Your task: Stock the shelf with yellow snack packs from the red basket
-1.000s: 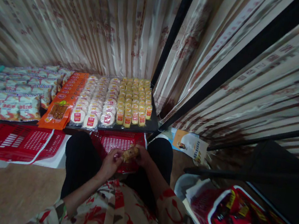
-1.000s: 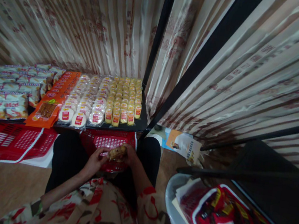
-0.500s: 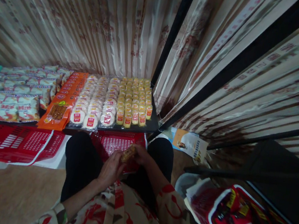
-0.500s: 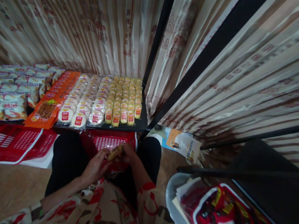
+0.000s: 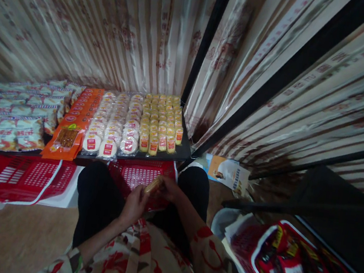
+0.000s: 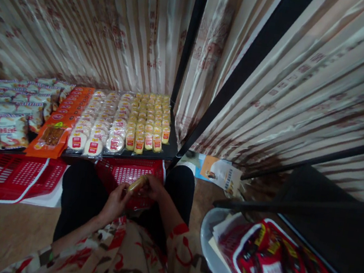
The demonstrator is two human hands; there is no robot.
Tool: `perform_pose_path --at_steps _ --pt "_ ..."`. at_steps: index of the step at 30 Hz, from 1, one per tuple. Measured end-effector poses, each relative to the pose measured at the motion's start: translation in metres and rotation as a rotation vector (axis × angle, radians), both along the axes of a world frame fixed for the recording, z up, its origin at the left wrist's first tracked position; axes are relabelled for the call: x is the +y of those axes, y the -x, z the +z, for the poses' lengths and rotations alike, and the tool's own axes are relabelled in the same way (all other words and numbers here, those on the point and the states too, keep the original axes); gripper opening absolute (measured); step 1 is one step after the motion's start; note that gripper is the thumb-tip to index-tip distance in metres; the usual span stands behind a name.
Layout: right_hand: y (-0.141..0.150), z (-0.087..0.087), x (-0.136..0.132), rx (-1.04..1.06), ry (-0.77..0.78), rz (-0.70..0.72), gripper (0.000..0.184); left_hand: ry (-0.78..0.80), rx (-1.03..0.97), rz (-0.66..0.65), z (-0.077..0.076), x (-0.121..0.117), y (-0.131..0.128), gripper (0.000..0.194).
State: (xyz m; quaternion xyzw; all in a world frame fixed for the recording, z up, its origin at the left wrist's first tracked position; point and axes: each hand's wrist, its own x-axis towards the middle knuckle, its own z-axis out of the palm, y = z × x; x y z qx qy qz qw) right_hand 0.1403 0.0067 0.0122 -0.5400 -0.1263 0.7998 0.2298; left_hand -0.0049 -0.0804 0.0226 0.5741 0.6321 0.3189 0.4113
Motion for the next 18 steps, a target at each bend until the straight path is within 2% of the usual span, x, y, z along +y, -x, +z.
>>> perform_pose_path --at_steps 3,9,13,18 --pt "-0.001 0.006 -0.003 -0.007 0.011 -0.027 0.032 0.127 -0.09 0.041 -0.005 0.001 -0.001 0.029" --pt "0.0 0.013 -0.006 -0.031 0.019 -0.092 0.04 0.251 -0.261 0.068 -0.012 0.003 -0.004 0.036" --pt "-0.001 0.015 -0.009 0.0 -0.022 -0.152 0.042 0.353 -0.415 0.13 -0.011 0.006 -0.009 0.036" --pt "-0.004 0.021 -0.015 0.019 -0.073 -0.253 0.037 0.393 -0.554 0.187 -0.007 0.011 -0.018 0.036"
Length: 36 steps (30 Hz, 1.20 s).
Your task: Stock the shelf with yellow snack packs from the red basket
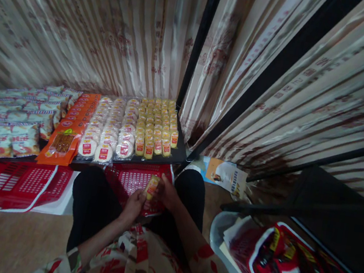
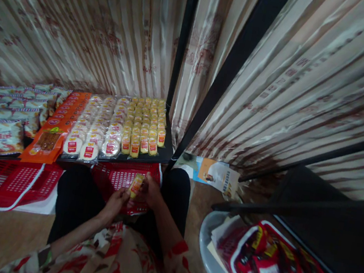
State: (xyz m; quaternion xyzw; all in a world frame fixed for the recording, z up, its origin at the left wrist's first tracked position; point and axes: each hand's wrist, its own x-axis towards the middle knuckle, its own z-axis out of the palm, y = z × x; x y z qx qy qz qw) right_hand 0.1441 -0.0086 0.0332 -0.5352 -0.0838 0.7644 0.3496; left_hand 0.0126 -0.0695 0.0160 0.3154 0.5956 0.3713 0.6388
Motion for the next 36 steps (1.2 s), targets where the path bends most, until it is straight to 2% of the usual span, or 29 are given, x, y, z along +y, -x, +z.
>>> perform_pose_path --at_steps 3,6,10,15,19,24,28,30,32,36 --pt "-0.002 0.004 -0.006 -0.039 -0.057 -0.066 0.03 -0.001 -0.043 0.04 0.002 0.004 -0.006 0.035" --pt "-0.003 0.007 -0.011 -0.132 -0.21 -0.065 0.023 -0.019 -0.081 0.076 0.005 0.009 -0.013 0.037" --pt "-0.006 0.005 -0.014 -0.261 -0.431 -0.024 0.02 -0.054 -0.12 0.077 0.01 0.018 -0.022 0.037" --pt "-0.007 0.004 -0.01 -0.405 -0.58 -0.086 0.023 -0.084 -0.108 0.101 0.018 0.033 -0.037 0.028" --pt "-0.011 0.008 -0.002 -0.502 -0.618 -0.078 0.029 -0.155 -0.102 0.138 0.026 0.047 -0.048 0.018" --pt "-0.014 0.012 0.019 -0.527 -0.676 -0.08 0.033 -0.155 -0.104 0.183 0.035 0.066 -0.054 0.019" --pt "-0.009 0.011 0.04 -0.565 -0.708 -0.094 0.036 -0.196 -0.063 0.218 0.036 0.079 -0.052 0.018" --pt "-0.006 0.011 0.048 -0.626 -0.734 -0.075 0.037 -0.223 -0.007 0.211 0.035 0.082 -0.048 0.022" --pt "-0.004 0.011 0.054 -0.711 -0.782 -0.054 0.038 -0.307 0.133 0.193 0.034 0.081 -0.044 0.027" --pt "-0.002 0.019 0.06 -0.87 -0.857 -0.006 0.039 -0.69 0.627 0.122 0.036 0.077 -0.03 0.023"
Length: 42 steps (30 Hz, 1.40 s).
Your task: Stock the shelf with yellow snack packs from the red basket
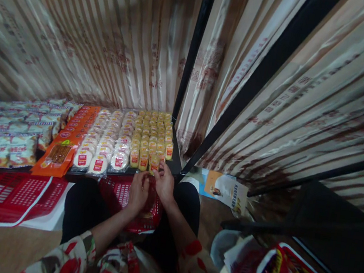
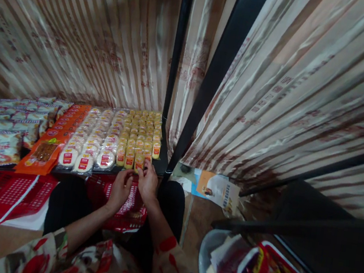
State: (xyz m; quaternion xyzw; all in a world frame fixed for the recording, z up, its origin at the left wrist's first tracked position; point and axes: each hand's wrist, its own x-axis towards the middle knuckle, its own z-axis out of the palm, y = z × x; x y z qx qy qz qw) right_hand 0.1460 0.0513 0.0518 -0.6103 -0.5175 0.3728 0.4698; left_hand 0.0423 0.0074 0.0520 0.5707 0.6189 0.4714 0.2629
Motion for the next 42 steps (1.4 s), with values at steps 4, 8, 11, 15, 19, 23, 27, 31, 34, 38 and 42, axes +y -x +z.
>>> perform_pose_path --at_steps 4,8,11,15,19,23,27,31,34,38,42 --pt "0.002 0.007 0.002 -0.083 -0.019 0.034 0.036 -0.172 0.356 -0.059 0.003 0.003 0.012 0.028" --pt "0.003 0.005 0.003 -0.111 -0.036 0.038 0.027 -0.203 0.509 -0.122 0.001 0.012 0.018 0.033" --pt "0.004 0.001 0.004 -0.117 -0.038 0.043 0.023 -0.21 0.559 -0.15 -0.002 0.016 0.019 0.033" --pt "0.004 -0.003 0.005 -0.091 -0.063 0.036 0.021 -0.189 0.557 -0.166 -0.007 0.019 0.02 0.032" --pt "0.004 -0.008 0.005 -0.138 -0.074 0.036 0.021 -0.191 0.561 -0.182 -0.014 0.02 0.023 0.033" --pt "0.003 -0.014 0.004 -0.151 -0.083 0.046 0.022 -0.266 0.645 -0.223 -0.02 0.02 0.025 0.035" --pt "0.002 -0.016 0.004 -0.158 -0.142 0.043 0.022 -0.453 0.807 -0.136 -0.021 0.026 0.023 0.035" --pt "0.003 -0.015 0.003 -0.217 -0.213 0.054 0.022 -0.581 0.923 -0.091 -0.024 0.036 0.022 0.037" --pt "0.001 -0.013 0.002 -0.254 -0.276 0.033 0.021 -0.582 0.953 -0.091 -0.027 0.042 0.024 0.039" --pt "-0.004 -0.006 0.006 -0.422 -0.398 -0.075 0.027 -0.536 0.96 -0.12 -0.03 0.045 0.028 0.044" --pt "-0.008 -0.002 0.017 -0.519 -0.391 -0.11 0.035 -0.462 0.984 -0.157 -0.032 0.049 0.03 0.05"
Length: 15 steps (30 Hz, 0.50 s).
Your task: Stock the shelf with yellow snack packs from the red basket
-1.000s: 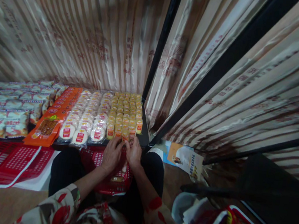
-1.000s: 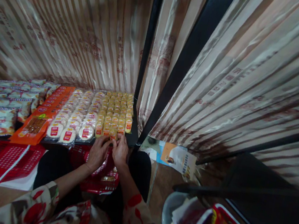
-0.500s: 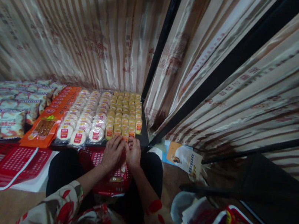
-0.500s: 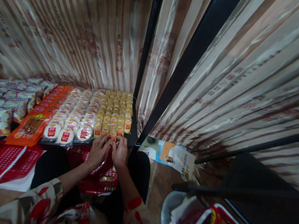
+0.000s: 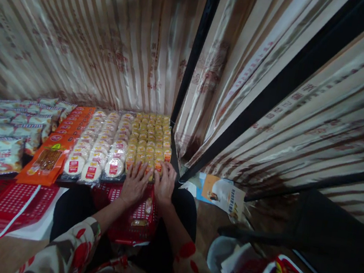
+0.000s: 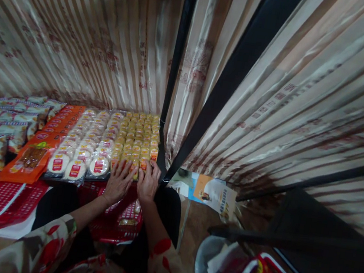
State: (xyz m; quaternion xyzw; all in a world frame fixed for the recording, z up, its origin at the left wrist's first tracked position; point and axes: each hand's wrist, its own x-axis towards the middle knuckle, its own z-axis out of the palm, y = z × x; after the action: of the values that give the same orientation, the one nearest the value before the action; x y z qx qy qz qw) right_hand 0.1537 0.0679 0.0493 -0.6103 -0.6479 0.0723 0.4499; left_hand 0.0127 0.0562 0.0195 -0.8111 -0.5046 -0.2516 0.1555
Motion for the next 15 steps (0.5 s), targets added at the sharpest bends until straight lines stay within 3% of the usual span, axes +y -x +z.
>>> perform_pose_path --at_steps 15 --pt "-0.002 -0.025 0.013 0.027 0.008 0.04 0.039 0.127 0.063 -0.014 0.007 0.006 0.002 0.054"
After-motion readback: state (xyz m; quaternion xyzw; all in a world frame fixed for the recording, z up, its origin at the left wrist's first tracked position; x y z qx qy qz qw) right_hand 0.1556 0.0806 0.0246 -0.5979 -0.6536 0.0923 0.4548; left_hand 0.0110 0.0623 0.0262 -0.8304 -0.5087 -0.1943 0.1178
